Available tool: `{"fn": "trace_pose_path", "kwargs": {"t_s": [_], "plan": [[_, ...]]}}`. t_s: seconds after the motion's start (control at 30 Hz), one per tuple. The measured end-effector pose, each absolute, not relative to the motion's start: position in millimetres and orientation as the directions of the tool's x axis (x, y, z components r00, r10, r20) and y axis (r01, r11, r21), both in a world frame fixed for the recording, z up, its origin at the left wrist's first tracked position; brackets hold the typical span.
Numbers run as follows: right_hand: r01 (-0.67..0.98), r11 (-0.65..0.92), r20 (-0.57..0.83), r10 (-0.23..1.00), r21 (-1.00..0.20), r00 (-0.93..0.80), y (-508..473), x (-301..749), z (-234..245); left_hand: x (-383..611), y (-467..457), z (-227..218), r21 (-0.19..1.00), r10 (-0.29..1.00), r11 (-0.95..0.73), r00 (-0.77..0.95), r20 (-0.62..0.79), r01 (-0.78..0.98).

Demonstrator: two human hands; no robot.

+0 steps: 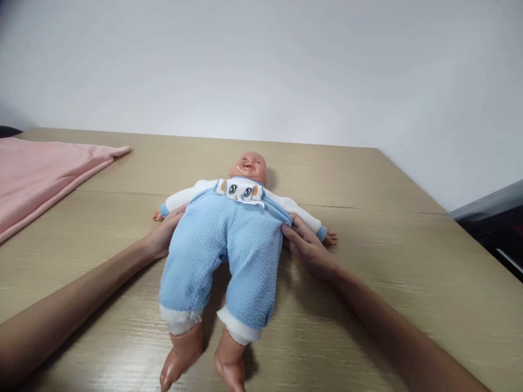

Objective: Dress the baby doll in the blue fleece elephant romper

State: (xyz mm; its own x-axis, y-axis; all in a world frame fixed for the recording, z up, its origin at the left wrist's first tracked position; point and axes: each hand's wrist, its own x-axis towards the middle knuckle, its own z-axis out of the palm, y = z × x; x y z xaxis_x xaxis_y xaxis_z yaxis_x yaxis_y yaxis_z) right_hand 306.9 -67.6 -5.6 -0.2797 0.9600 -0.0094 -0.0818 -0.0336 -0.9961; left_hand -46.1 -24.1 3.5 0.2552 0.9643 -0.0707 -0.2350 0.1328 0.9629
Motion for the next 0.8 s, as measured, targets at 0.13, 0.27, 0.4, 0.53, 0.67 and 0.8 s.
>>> {"fn": "trace_pose_path", "kwargs": {"t_s": [0.13, 0.27, 0.4, 0.53, 0.67, 0.8], "plan": [[-0.150, -0.022, 0.016, 0.968, -0.988, -0.250, -68, 298, -7, -34, -32, 10, 0.935, 0.960, 0.225, 0.225, -0.165, -0.276], [0.043, 0.105, 0.095, 0.977, -0.994, -0.191, -67, 297, 0, -32, -31, 13, 0.948, 0.937, 0.207, 0.328, -0.121, -0.242], [0.187, 0.175, 0.149, 0.978, -0.967, -0.147, -70, 303, 8, -38, -26, 12, 0.968, 0.913, 0.127, 0.407, -0.029, -0.215], [0.216, 0.169, 0.168, 0.985, -0.962, -0.024, -72, 310, 8, -45, -22, 12, 0.976, 0.880, 0.105, 0.475, -0.003, -0.189], [0.204, 0.142, 0.152, 0.988, -0.969, 0.036, -67, 310, 0, -46, -21, 7, 0.965, 0.870, 0.114, 0.493, 0.019, -0.237], [0.276, 0.189, 0.222, 0.971, -0.942, 0.091, -67, 304, -8, -44, -22, -2, 0.980, 0.921, 0.039, 0.388, 0.041, -0.196]]}}
